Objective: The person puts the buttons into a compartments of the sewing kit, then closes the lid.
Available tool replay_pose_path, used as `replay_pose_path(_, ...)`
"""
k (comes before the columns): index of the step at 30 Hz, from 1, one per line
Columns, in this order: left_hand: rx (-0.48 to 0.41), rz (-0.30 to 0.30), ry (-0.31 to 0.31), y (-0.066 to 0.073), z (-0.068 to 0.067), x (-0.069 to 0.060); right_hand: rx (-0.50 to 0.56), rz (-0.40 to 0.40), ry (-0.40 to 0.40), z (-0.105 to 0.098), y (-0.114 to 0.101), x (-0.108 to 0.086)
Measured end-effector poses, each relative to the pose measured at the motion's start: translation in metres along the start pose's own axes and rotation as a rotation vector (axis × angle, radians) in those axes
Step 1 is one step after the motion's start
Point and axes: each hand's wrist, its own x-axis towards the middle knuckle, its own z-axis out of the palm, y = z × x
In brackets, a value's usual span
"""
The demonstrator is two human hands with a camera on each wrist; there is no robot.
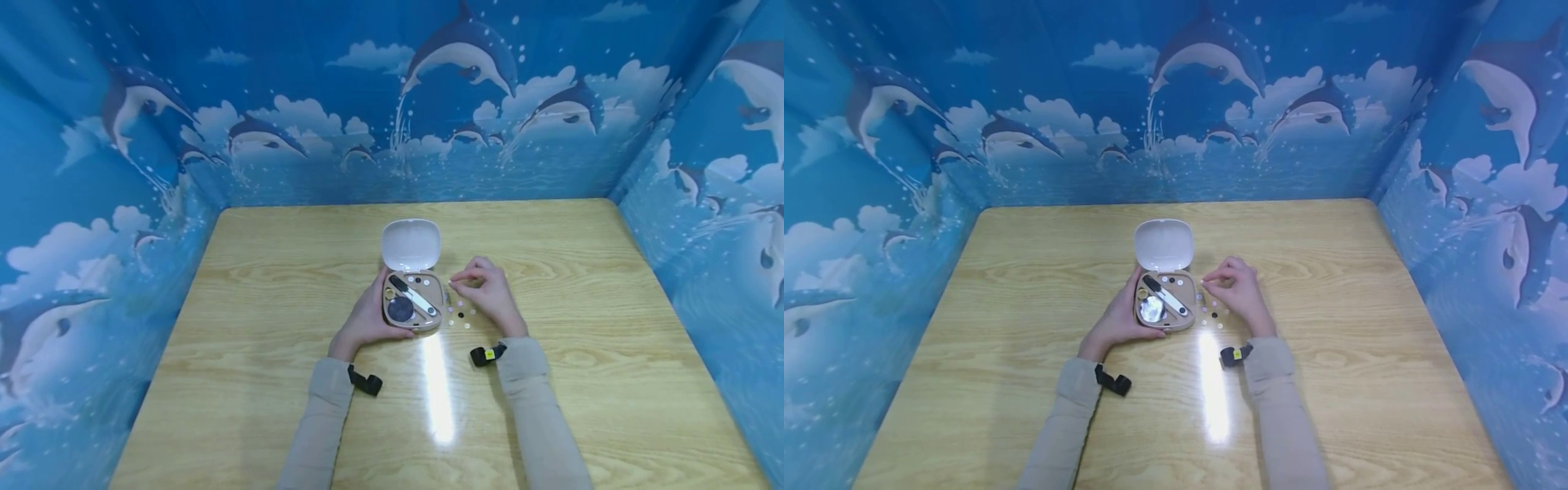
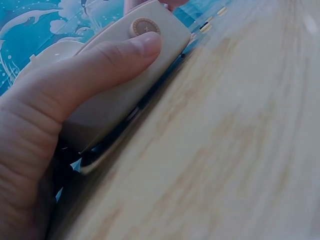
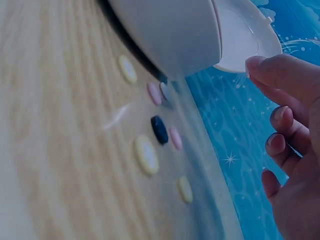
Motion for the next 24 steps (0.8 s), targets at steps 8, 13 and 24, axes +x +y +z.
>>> replay_pose_path(8,-0.001,0.011,0.002,0.001,0.000,0.000,0.053,-0.047,-0.011,0.010,-0.010,0.011)
replay_pose_path(13,0.002,0.011,-0.002,0.000,0.000,0.000,0.076,-0.072,-0.047,0.020,-0.016,0.017)
replay_pose_path(24,-0.001,0.004,-0.004,-0.001,0.000,0.002,0.022,-0.027,-0.126,0.036,-0.021,0.019)
